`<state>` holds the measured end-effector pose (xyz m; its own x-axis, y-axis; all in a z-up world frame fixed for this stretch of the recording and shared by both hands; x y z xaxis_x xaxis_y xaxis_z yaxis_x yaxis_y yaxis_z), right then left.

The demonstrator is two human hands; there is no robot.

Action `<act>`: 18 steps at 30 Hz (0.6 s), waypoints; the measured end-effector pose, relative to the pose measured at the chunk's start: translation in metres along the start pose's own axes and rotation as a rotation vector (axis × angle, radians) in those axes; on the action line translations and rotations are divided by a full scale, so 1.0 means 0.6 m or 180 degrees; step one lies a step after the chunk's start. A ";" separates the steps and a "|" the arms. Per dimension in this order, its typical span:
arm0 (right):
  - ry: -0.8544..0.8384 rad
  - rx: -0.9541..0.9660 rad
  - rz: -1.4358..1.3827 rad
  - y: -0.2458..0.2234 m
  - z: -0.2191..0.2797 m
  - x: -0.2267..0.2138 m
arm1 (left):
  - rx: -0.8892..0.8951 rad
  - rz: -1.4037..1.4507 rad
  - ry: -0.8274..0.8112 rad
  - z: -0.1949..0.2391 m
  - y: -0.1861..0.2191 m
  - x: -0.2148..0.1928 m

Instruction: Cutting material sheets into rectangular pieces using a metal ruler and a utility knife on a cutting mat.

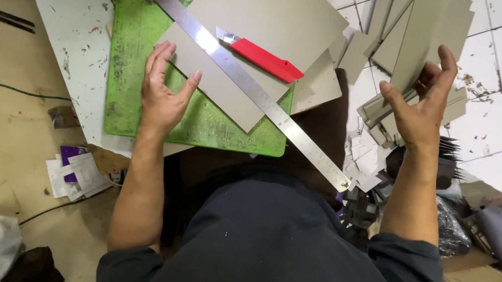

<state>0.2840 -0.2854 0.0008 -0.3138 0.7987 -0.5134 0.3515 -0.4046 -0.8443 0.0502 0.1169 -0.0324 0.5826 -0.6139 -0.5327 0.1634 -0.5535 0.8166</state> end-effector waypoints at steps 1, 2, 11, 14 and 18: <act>-0.0006 -0.0006 0.0023 -0.003 0.002 0.002 | -0.0007 0.0023 0.0008 0.005 -0.007 0.001; -0.0001 -0.0058 -0.0020 -0.009 0.004 0.004 | 0.0078 0.0031 -0.0029 0.010 -0.010 0.004; 0.0058 -0.0113 0.0061 -0.003 0.022 -0.019 | 0.0322 -0.0037 0.0073 0.020 -0.022 0.014; 0.0091 -0.0080 0.0081 0.011 0.015 -0.035 | 0.0301 -0.0097 0.0106 0.018 -0.019 0.016; 0.0097 -0.0035 0.0133 0.013 -0.002 -0.027 | 0.0179 -0.0129 0.0081 0.017 -0.019 0.017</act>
<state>0.2929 -0.3009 0.0028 -0.2716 0.7945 -0.5432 0.3735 -0.4331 -0.8203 0.0460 0.1110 -0.0492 0.5965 -0.5761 -0.5588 0.1427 -0.6090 0.7803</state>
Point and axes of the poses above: each hand's wrist, its own z-axis away from the middle knuckle, its own x-axis out of the palm, y = z × x, the point moved 8 cm from there along -z, towards the middle knuckle, and after that the axes turned 5 degrees about z, right-handed, at the moved point
